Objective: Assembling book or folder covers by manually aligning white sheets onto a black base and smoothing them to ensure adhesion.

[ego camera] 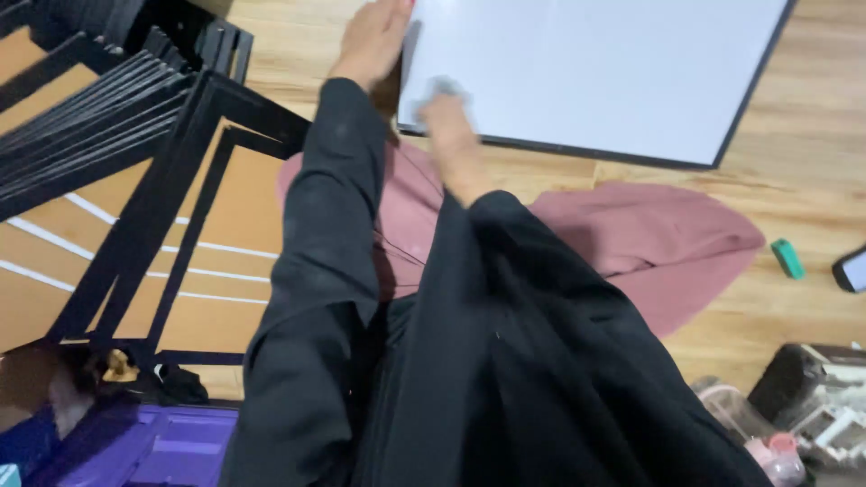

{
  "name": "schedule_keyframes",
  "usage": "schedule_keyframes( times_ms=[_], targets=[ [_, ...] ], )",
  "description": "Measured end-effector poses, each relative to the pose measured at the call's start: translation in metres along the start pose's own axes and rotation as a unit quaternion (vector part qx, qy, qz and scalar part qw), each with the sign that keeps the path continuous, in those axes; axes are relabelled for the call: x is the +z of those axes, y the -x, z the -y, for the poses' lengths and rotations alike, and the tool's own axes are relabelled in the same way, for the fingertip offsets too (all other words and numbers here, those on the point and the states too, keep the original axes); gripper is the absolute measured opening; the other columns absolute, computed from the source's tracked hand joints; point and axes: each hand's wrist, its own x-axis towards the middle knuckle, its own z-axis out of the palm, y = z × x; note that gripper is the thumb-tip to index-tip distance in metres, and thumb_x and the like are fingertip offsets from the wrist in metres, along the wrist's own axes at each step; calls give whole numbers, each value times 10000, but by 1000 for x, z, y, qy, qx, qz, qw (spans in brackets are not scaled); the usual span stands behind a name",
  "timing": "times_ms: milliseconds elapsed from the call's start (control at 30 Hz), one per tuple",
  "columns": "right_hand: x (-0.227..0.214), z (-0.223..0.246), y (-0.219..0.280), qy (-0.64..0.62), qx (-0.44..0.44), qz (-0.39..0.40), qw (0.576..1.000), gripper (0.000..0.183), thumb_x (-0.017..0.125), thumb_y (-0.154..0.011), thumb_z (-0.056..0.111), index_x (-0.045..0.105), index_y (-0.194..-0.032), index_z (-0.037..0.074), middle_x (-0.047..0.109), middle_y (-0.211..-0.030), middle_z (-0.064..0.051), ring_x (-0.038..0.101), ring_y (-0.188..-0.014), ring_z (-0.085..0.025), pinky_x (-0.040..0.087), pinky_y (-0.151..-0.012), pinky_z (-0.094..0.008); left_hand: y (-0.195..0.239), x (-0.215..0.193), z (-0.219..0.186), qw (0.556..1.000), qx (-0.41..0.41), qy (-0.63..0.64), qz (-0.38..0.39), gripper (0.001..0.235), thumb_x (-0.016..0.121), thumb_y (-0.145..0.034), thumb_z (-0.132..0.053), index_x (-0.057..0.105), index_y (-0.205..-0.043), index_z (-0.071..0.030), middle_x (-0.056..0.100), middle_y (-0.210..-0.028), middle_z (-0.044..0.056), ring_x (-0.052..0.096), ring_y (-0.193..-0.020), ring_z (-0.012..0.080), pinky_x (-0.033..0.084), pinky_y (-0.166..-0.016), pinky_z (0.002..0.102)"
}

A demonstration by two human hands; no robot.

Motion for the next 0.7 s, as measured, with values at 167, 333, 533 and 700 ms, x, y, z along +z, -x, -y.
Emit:
schedule_keyframes(
  times_ms=[167, 333, 533, 700],
  targets=[
    [3, 39, -25, 6, -272, 22, 962, 136, 417, -887, -49, 514, -794, -68, 498, -821, -195, 456, -671, -299, 436, -583, -388, 1, -19, -51, 987, -152, 38, 44, 735, 36, -814, -626, 254, -1382, -214, 293, -1438, 82, 242, -1290, 413, 171, -978, 533],
    [-69, -4, -33, -159, -21, 77, 984, 236, 346, -860, 80, 556, -962, 50, 567, -961, -133, 546, -899, -293, 410, -827, -375, -10, -30, -44, 929, -161, 334, -7, 802, 124, -766, -683, 383, -1331, -177, 397, -1377, 17, 485, -1025, 144, 303, -963, 312],
    [-56, -82, -126, -200, 243, -273, 909, 137, 422, -666, -18, 489, -746, 71, 489, -721, -102, 518, -621, -243, 413, -514, -339, -17, -42, -74, 890, -270, 367, -31, 996, 64, -597, -764, 298, -1353, -160, 411, -1380, 54, 500, -1123, 181, 191, -1052, 381],
    [14, -73, -158, 96, -24, -186, 978, 115, 443, -772, -27, 502, -833, 51, 504, -777, -111, 481, -703, -264, 389, -666, -342, -18, -23, -53, 857, -250, 443, -77, 923, 154, -670, -740, 161, -1396, -171, 410, -1383, 75, 495, -1074, 132, 239, -1071, 311]
  ],
)
